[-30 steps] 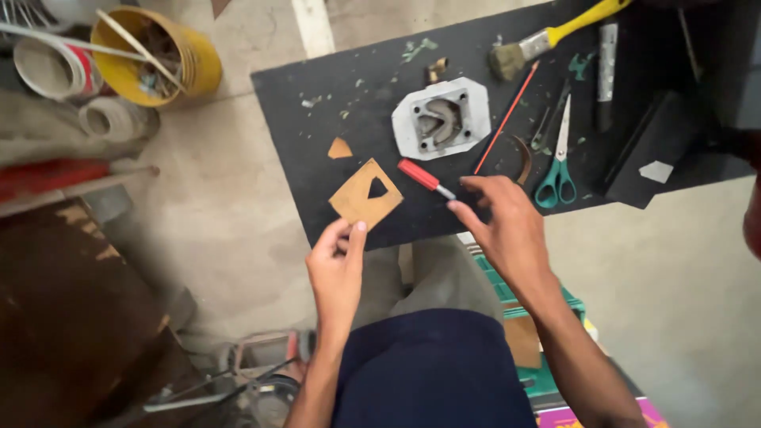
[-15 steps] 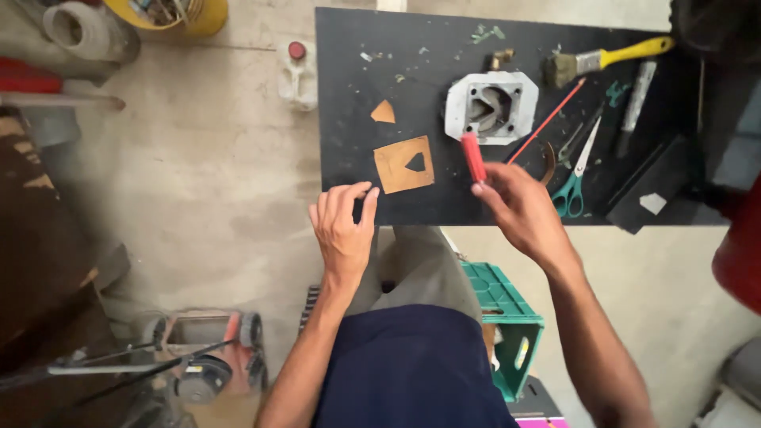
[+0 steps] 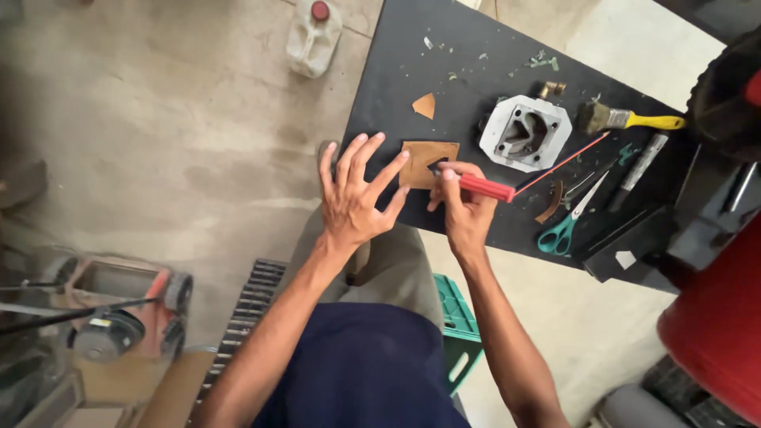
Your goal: The person uses a red utility knife to cut and refine the edges of a brown cardboard template on a black workbench. They carefully trim the material and then hold the template up to inspect the cut shape.
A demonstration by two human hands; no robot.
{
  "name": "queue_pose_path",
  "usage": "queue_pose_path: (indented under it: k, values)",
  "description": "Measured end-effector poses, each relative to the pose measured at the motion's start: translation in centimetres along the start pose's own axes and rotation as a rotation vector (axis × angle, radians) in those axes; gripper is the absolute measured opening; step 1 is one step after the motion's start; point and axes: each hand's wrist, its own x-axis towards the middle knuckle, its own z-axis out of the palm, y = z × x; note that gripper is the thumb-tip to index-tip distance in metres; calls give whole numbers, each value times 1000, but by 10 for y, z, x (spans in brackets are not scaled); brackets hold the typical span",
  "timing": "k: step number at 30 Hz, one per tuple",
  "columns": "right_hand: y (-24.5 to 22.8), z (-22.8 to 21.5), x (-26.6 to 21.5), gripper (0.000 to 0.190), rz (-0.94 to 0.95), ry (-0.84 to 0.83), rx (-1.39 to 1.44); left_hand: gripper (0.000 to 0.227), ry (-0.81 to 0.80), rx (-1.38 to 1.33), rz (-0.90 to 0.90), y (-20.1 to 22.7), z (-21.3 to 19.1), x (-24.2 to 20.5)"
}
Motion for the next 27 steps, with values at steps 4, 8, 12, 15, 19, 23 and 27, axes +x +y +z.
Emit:
queue_pose_path:
  k: [4,8,12,15,19,23,27]
  values:
    - [11,4,1,15,-86,-16,-83,50,13,6,-28,-1,5,-1]
    - [17,3,-1,18,-137,-33,-78,51,16,-6,-39,-2,5,-4]
    - [23,-6,1,18,-133,-98,-37,51,11,-13,-45,-4,8,-5]
    - [12,-4,2,18,-132,-121,-106,51,2,-29,-50,-5,8,-6]
    - [9,-3,2,16,-145,-87,-161,51,-5,-29,-51,-2,1,-1]
    - [5,2,0,17,-204,13,-158,49,-98,-38,-20,-2,-2,10]
    - [3,13,-1,21,-230,91,-182,49,-138,-91,61,-4,7,31]
